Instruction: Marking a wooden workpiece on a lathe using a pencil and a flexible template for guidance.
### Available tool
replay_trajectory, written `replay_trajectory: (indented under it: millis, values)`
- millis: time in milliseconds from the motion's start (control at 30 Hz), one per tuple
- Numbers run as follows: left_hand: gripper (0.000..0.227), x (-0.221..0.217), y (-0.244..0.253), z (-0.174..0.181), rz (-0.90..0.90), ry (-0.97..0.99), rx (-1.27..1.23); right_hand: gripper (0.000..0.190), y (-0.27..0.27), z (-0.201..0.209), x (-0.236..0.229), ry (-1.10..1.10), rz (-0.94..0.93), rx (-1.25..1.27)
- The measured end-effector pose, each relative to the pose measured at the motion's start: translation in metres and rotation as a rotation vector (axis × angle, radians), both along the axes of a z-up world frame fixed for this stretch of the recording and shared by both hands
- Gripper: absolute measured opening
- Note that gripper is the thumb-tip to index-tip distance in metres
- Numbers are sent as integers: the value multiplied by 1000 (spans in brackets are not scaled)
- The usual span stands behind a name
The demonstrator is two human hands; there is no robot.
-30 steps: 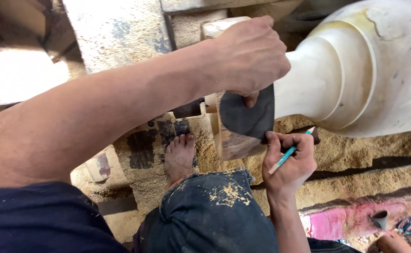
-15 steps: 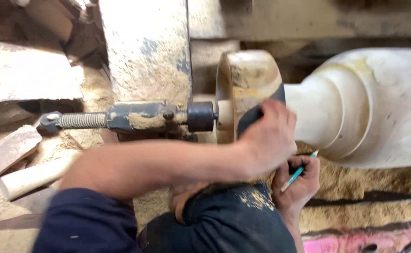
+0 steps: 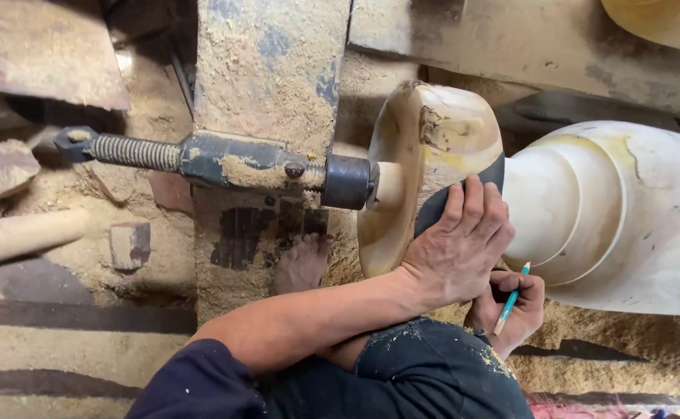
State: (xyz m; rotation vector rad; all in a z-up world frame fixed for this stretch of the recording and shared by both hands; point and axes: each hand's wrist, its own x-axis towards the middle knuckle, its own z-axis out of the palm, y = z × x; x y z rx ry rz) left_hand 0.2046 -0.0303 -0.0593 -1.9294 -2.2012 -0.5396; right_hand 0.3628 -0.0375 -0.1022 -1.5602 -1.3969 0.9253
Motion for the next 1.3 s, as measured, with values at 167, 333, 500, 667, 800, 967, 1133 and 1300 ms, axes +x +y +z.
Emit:
replay_trajectory:
  millis: [167, 333, 500, 667, 800, 967, 1133, 1300]
  values:
    - [55, 11, 1, -13, 3, -23, -47, 37, 8, 5, 10, 8, 82, -89]
    - [77, 14, 0, -19, -66, -58, -173, 35, 25, 22, 20, -31, 213, -188]
    - [84, 14, -1, -20, -61, 5, -151, 11, 68, 74, 21, 101, 406, -235]
    - [82, 10, -1, -15, -85, 11, -199, 55, 122, 131, 1, 142, 676, -183]
    - [83, 7, -4, -9, -92, 43, -214, 39, 114, 174, -108, -335, 1249, -80]
    - [45, 23, -5, -34, -181, 14, -220, 6, 120, 142, -133, -457, 1291, -214]
    - [59, 27, -8, -42, -252, 17, -220, 17, 122, 125, -132, -453, 1326, -182]
    - [56, 35, -10, -52, -249, -11, -176, 19, 121, 126, -142, -594, 1364, -244]
